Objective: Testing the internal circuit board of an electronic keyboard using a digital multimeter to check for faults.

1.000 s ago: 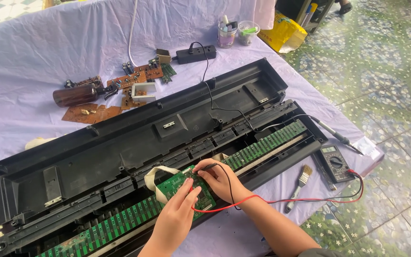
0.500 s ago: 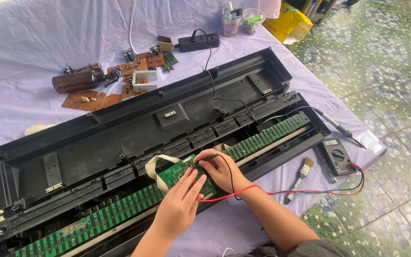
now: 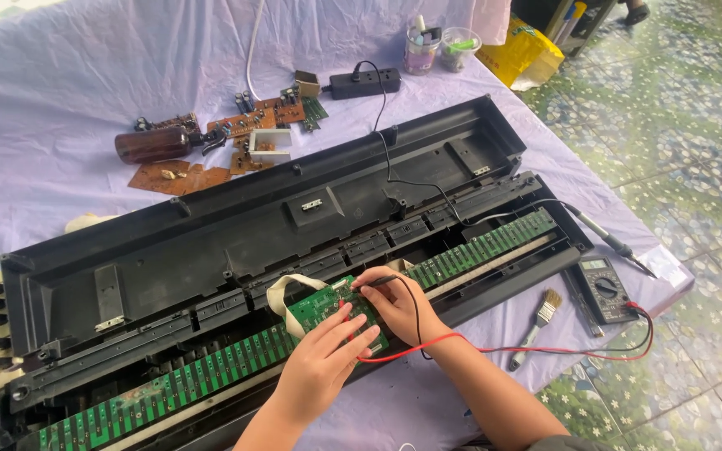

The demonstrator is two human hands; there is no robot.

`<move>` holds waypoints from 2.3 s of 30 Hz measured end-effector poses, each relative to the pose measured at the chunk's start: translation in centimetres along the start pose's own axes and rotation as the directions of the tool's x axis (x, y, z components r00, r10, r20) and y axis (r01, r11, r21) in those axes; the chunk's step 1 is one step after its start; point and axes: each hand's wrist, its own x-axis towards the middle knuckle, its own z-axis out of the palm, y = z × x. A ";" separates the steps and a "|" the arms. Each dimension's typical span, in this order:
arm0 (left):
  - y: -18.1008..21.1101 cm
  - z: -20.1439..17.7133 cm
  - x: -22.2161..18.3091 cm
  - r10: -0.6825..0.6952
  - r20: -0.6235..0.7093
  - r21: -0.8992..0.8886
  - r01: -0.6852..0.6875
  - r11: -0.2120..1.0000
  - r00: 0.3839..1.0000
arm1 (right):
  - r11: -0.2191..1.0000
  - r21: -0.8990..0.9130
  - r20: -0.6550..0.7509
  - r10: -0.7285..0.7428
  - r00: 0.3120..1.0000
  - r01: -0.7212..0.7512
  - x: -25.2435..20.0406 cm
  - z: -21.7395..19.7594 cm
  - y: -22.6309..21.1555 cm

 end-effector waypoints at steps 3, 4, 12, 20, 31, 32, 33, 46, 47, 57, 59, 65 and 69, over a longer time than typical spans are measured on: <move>0.3 -0.3 0.3 0.012 -0.002 0.001 -0.012 1.000 1.000 | 0.999 0.042 -0.007 0.028 1.000 -0.028 0.0 0.0 -0.1; 0.3 -0.4 0.4 0.012 -0.003 0.007 -0.012 1.000 1.000 | 0.999 0.045 -0.004 0.023 1.000 -0.023 0.1 0.0 -0.2; 0.5 -0.6 0.7 -0.017 -0.056 -0.060 0.014 0.998 0.998 | 1.000 -0.017 -0.066 0.021 0.998 -0.022 0.2 -0.1 1.1; -1.0 0.8 0.3 0.171 -0.159 0.093 -0.158 0.983 0.972 | 0.961 -0.251 -0.081 -0.136 0.987 0.112 0.0 0.1 2.3; -0.6 1.3 0.2 0.300 -0.074 0.272 -0.270 0.924 0.951 | 0.972 -0.195 -0.061 -0.146 0.987 0.132 -0.1 -0.1 2.3; -0.6 1.2 0.3 0.302 -0.071 0.271 -0.273 0.923 0.951 | 0.967 -0.212 -0.054 -0.154 0.987 0.140 0.2 -0.1 2.2; -0.6 1.1 0.4 0.304 -0.068 0.271 -0.276 0.922 0.950 | 0.962 -0.229 -0.047 -0.163 0.986 0.148 0.4 0.0 1.9; -0.2 -0.5 1.3 0.268 -0.041 0.204 -0.254 0.945 0.963 | 0.957 -0.268 -0.027 -0.125 0.992 0.113 0.3 0.1 1.3; -0.3 -0.3 1.2 0.259 -0.040 0.205 -0.246 0.947 0.965 | 0.960 -0.252 -0.028 -0.133 0.991 0.122 0.3 0.1 1.3; -0.5 0.0 0.9 0.218 -0.049 0.191 -0.205 0.960 0.975 | 0.949 -0.285 -0.041 -0.155 0.987 0.137 0.3 0.1 1.3; 0.0 -0.5 0.9 0.132 0.006 0.141 -0.131 0.981 0.991 | 0.979 -0.187 -0.038 -0.085 0.996 0.077 0.2 0.2 0.5; 0.2 -0.2 0.8 0.026 0.026 0.108 -0.029 0.994 0.999 | 0.996 -0.074 -0.045 0.038 0.998 -0.041 0.2 0.2 -0.2; -0.2 0.2 0.3 -0.023 0.013 0.058 0.022 0.998 1.000 | 0.995 -0.092 -0.031 0.032 0.999 -0.034 0.2 0.1 0.0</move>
